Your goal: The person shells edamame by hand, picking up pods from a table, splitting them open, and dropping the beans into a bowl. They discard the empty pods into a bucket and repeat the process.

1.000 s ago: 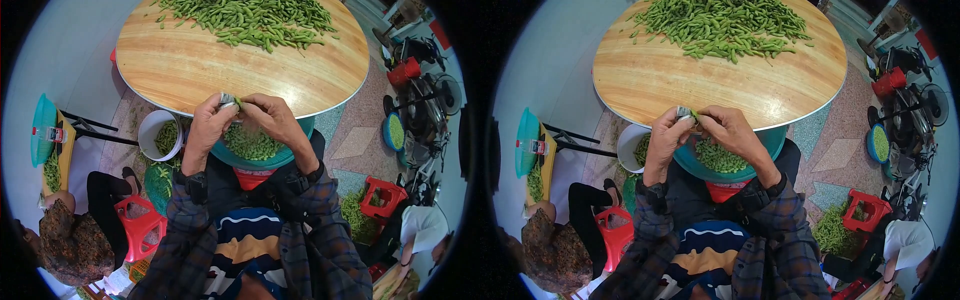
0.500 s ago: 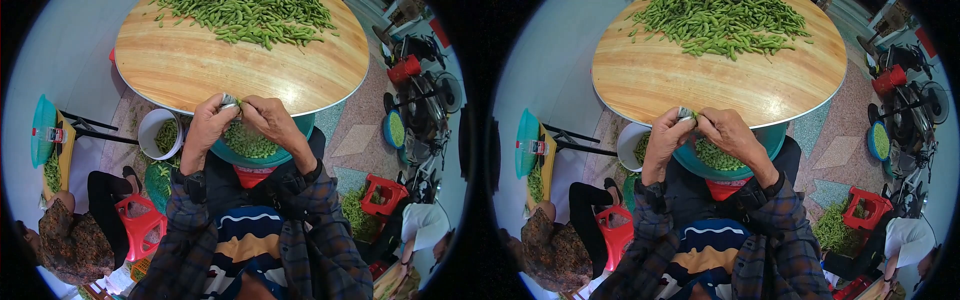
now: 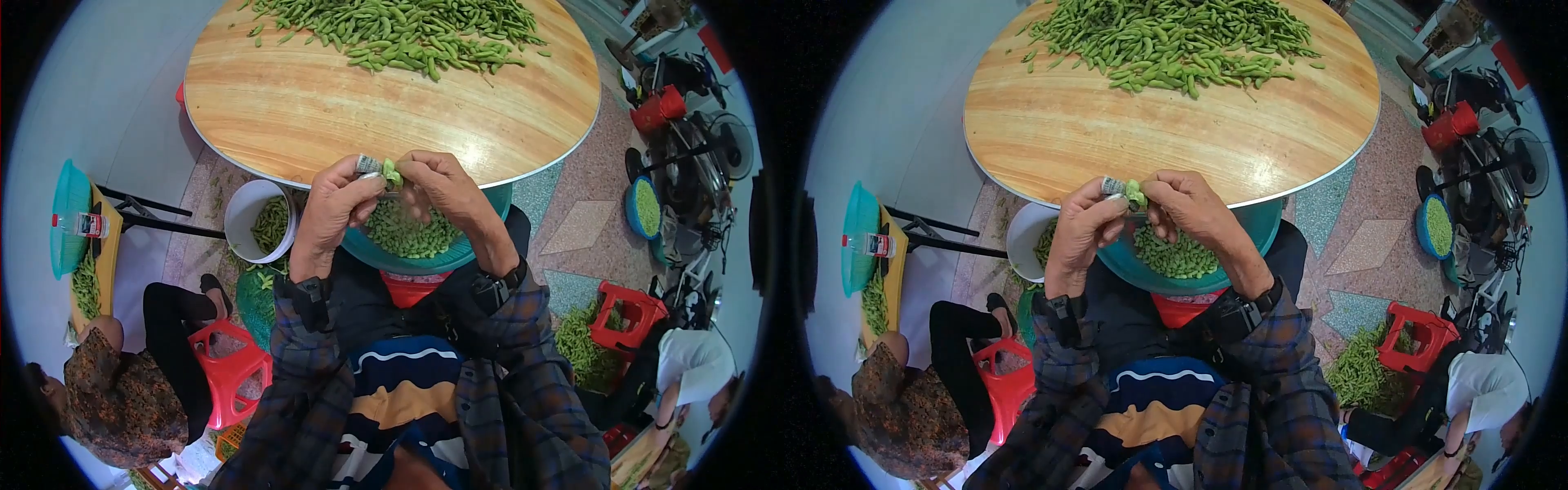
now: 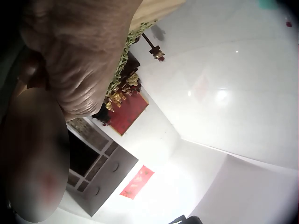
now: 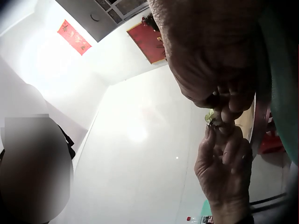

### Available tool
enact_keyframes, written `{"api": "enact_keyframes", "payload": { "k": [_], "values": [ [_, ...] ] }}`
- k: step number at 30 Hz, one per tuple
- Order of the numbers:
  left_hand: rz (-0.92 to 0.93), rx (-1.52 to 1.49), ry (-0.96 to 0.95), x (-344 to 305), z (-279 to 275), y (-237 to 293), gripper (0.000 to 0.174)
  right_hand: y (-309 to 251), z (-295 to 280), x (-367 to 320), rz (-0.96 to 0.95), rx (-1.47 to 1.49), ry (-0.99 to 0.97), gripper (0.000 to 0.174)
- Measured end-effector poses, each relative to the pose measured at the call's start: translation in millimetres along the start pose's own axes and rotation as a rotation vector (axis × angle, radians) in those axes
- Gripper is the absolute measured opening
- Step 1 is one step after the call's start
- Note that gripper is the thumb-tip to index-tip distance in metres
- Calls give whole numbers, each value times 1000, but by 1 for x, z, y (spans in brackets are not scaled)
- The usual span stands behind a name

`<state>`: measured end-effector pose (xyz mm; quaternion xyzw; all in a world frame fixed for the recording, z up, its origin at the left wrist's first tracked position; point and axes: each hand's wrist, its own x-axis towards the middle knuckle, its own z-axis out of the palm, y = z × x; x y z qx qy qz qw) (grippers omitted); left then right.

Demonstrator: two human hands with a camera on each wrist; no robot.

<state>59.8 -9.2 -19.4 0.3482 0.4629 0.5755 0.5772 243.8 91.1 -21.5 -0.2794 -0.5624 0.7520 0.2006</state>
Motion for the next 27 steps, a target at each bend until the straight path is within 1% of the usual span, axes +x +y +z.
{"api": "enact_keyframes", "payload": {
  "k": [3, 5, 6, 8, 9, 11, 12, 14, 15, 17, 21, 24, 26, 27],
  "values": [
    [13, 6, 9, 1, 0, -1, 10, -3, 6, -1, -4, -8, 13, 28],
    [20, 11, 3, 2, -3, -3, 10, -8, 15, -5, -82, -70, 133, 23],
    [26, 15, -3, 2, -3, -4, 10, -5, 17, -5, -82, -69, 134, 23],
    [34, 25, 4, 2, -2, -4, 10, 4, 19, -3, -406, -316, 249, 22],
    [47, 35, 10, 3, -1, -4, 10, 6, 18, -2, -407, -316, 251, 22],
    [49, 56, 18, 3, 0, -2, 10, 8, 14, -2, -512, -523, 236, 26],
    [53, 77, 31, 3, 0, -2, 10, 5, 15, -4, -513, -524, 237, 26],
    [58, 81, 31, 2, 0, -1, 10, -4, 17, -9, -366, -434, 192, 28],
    [62, 85, 29, 2, 0, -1, 11, -10, 17, -11, -367, -433, 193, 28],
    [63, 93, 18, 1, -1, 0, 11, -18, 14, -14, -161, -261, 67, 28],
    [62, 112, 13, -1, 2, 2, 11, -15, 7, -12, -164, -192, 9, 29],
    [38, 124, -6, -3, 2, 4, 11, -21, 6, -12, -135, -197, 4, 28],
    [41, 134, -19, -3, 2, 4, 11, -22, 5, -12, -64, -112, -43, 28],
    [44, 143, -29, -3, 2, 4, 11, -22, 4, -11, -64, -110, -40, 28]
  ]
}}
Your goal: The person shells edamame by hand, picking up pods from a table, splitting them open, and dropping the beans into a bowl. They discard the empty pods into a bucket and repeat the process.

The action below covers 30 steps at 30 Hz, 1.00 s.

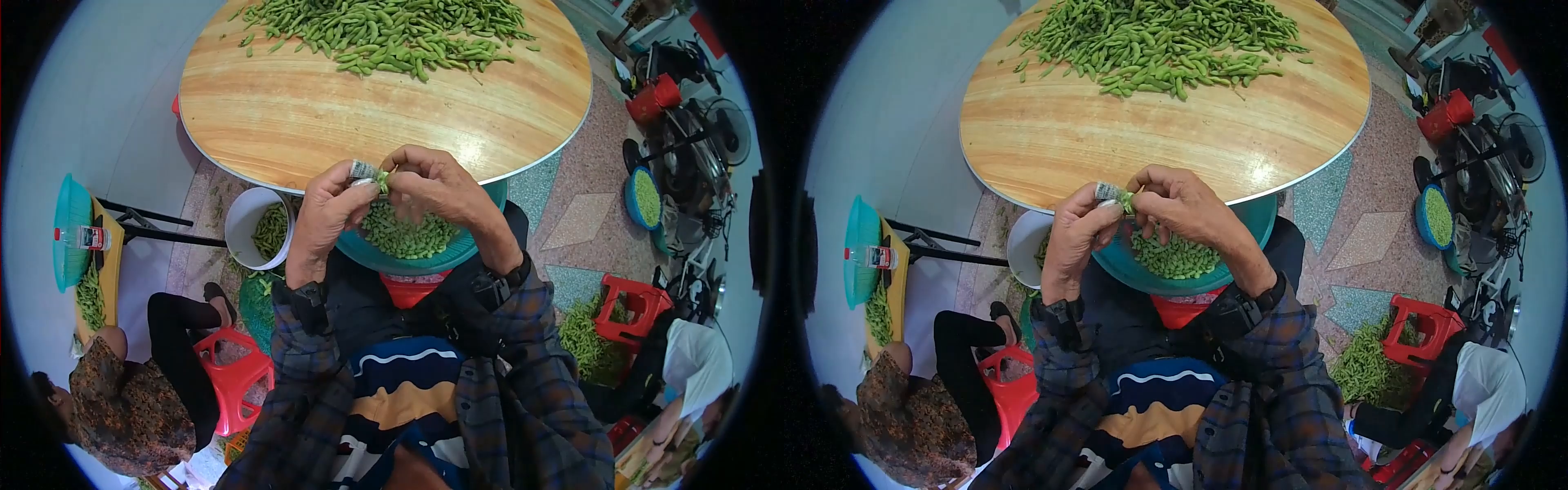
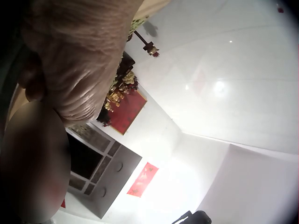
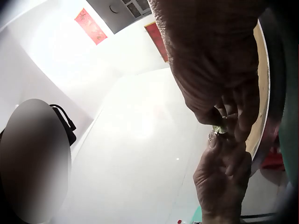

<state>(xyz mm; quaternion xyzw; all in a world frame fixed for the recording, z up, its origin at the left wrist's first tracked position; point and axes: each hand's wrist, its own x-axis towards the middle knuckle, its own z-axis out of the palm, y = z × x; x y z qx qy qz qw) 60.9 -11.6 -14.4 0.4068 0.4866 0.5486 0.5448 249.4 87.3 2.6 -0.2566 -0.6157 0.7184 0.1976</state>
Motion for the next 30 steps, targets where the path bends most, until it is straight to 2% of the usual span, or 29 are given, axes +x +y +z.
{"api": "enact_keyframes", "payload": {
  "k": [17, 24, 30],
  "values": [
    [-1, 44, 37, 8, 4, -4, 10, 12, -8, 11, 86, 103, 27, 23],
    [-9, 136, 58, 7, 7, 3, 13, 12, -12, 11, 74, 98, 0, 24],
    [10, 109, 76, 10, 6, 0, 10, 18, -12, 7, -13, 136, -34, 24]
  ]
}}
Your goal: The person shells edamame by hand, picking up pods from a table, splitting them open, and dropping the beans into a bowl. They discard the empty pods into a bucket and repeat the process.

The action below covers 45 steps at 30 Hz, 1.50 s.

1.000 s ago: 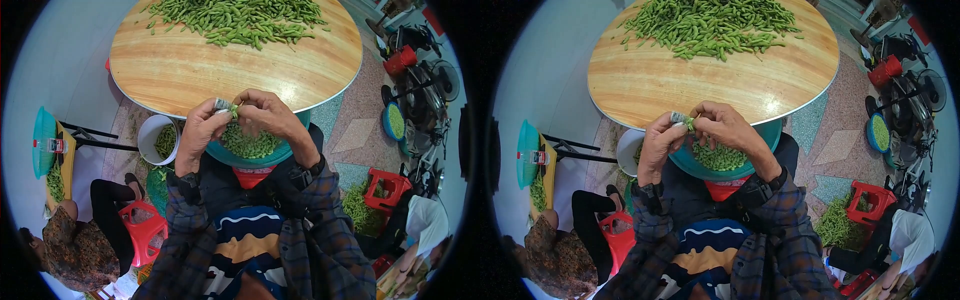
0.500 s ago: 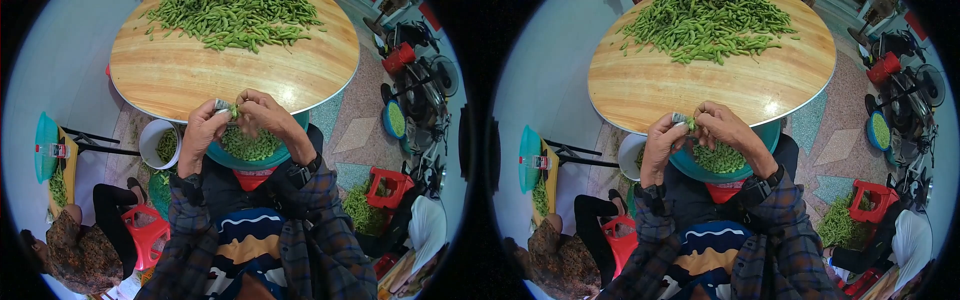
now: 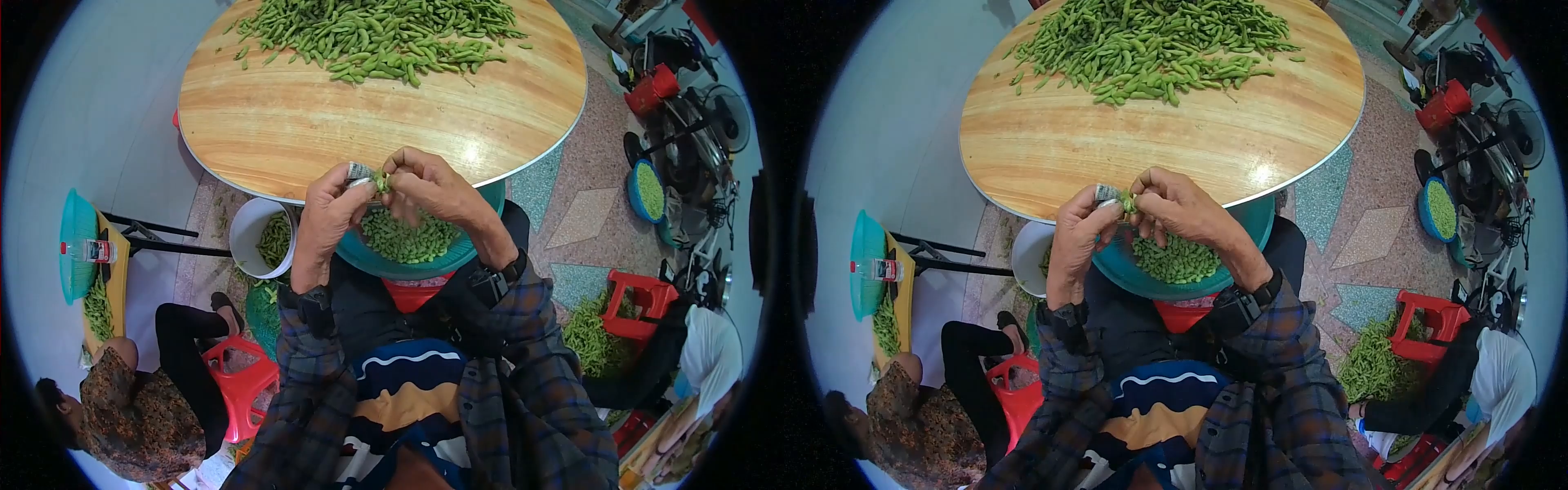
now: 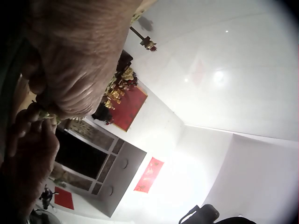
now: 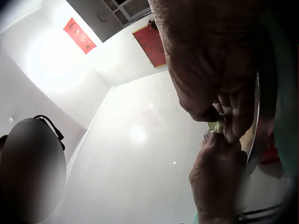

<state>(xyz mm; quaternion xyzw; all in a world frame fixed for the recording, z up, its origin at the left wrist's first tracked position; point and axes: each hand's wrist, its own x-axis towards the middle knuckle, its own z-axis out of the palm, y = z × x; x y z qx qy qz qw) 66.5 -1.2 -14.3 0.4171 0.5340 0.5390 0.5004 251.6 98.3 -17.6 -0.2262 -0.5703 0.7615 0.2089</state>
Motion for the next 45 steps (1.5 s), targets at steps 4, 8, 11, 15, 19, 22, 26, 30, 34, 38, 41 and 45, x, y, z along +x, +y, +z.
{"api": "enact_keyframes", "payload": {
  "k": [4, 8, 11, 15, 19, 22, 26, 30, 34, 38, 41, 45],
  "values": [
    [-10, -37, 0, 2, 1, -1, 10, 3, -1, -1, -52, -46, -22, 23],
    [-2, -82, -5, 4, -3, -5, 11, 3, 0, -3, -69, -20, -9, 24],
    [-5, -99, -11, 4, -5, -6, 13, 2, 2, -3, -68, 0, -1, 23],
    [-3, -123, 36, 2, 3, -2, 11, 2, 4, -1, -64, -13, 35, 22],
    [-5, -130, 43, 2, 5, -3, 11, 4, 5, -2, -115, -40, 210, 19],
    [3, -159, 67, 3, 5, -5, 10, 13, 13, -8, -188, -109, 291, 17],
    [2, -174, 98, 4, 6, -6, 10, 14, 40, -22, -439, -457, 361, 19],
    [7, -186, 96, 1, 9, -4, 10, 15, 44, -17, -578, -709, 435, 22],
    [10, -212, 97, 1, 6, -7, 10, 16, 42, -14, -539, -739, 424, 25],
    [-19, -335, 84, 0, 6, -7, 9, 16, 38, -17, -560, -716, 364, 27],
    [-45, -412, 71, 1, 5, -8, 9, 21, 34, -15, -630, -757, 326, 29],
    [-82, -501, 43, 0, 2, -9, 7, 24, 28, -13, -687, -842, 318, 31]
  ]
}}
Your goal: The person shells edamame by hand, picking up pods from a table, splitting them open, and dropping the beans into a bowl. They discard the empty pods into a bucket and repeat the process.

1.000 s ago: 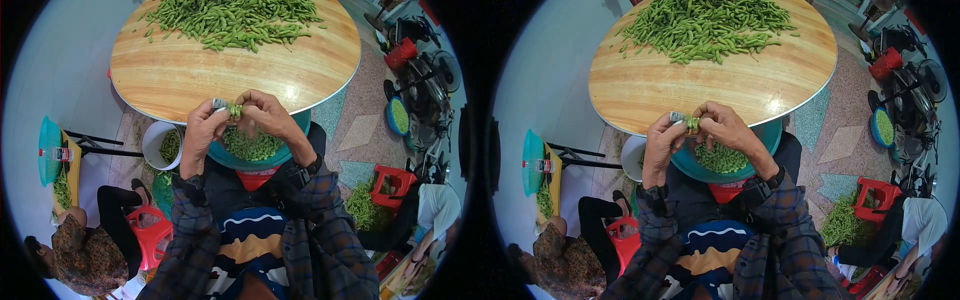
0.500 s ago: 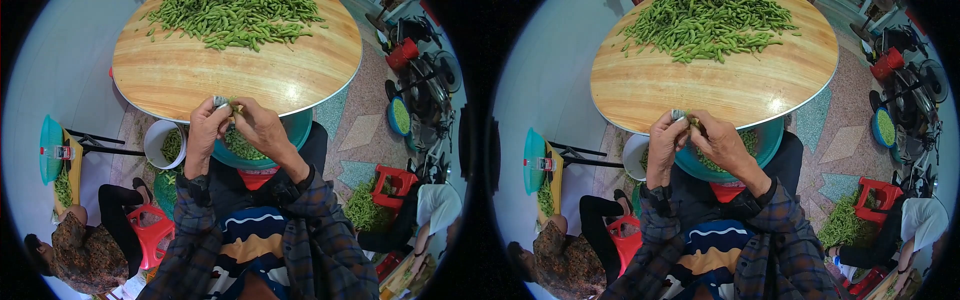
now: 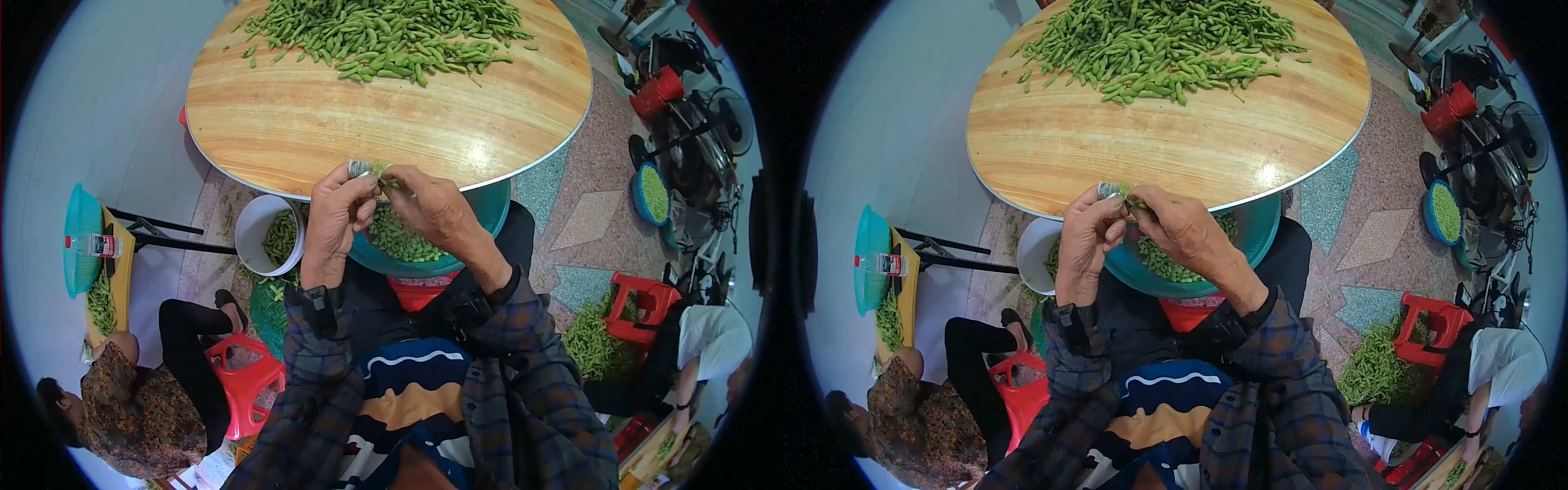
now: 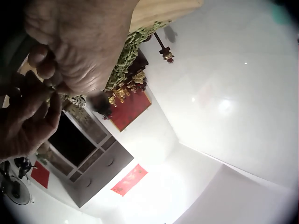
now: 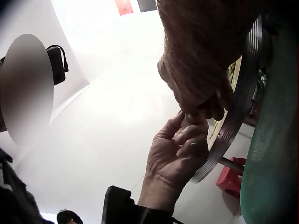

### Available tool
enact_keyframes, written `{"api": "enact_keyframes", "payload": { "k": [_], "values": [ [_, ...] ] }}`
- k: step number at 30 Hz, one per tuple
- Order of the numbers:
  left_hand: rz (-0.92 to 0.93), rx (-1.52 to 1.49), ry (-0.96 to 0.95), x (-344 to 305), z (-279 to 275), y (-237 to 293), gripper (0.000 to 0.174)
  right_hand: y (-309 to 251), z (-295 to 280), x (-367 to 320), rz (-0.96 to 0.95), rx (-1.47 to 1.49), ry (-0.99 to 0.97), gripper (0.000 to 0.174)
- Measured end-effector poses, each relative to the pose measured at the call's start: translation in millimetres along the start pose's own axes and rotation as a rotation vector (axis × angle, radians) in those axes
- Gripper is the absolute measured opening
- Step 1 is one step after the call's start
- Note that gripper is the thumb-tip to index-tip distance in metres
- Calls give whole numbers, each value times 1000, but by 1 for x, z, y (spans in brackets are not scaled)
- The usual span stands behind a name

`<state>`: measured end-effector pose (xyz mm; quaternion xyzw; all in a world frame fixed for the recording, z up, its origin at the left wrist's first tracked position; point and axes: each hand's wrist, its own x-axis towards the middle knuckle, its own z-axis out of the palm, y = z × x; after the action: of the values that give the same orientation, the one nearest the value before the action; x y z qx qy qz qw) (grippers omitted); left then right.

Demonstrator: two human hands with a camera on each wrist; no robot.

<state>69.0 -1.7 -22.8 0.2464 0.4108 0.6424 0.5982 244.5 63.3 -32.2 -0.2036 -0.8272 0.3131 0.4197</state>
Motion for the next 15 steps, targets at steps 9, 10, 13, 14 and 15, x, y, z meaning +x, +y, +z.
{"api": "enact_keyframes", "payload": {
  "k": [9, 10, 13, 14, 15],
  "values": [
    [-32, -14, 5, 1, -4, -4, 6, 1, -14, 10, 164, 86, -208, 27],
    [-32, -15, 5, 1, -4, -3, 6, 2, -15, 12, 166, 101, -227, 26],
    [-30, -11, 2, 0, -3, -2, 6, 1, -20, 17, 195, 136, -276, 26],
    [-30, -14, 1, 1, -3, -2, 7, 0, -21, 18, 222, 156, -303, 27],
    [-31, -16, 0, 1, -3, -2, 7, 2, -21, 17, 221, 155, -304, 27]
  ]
}}
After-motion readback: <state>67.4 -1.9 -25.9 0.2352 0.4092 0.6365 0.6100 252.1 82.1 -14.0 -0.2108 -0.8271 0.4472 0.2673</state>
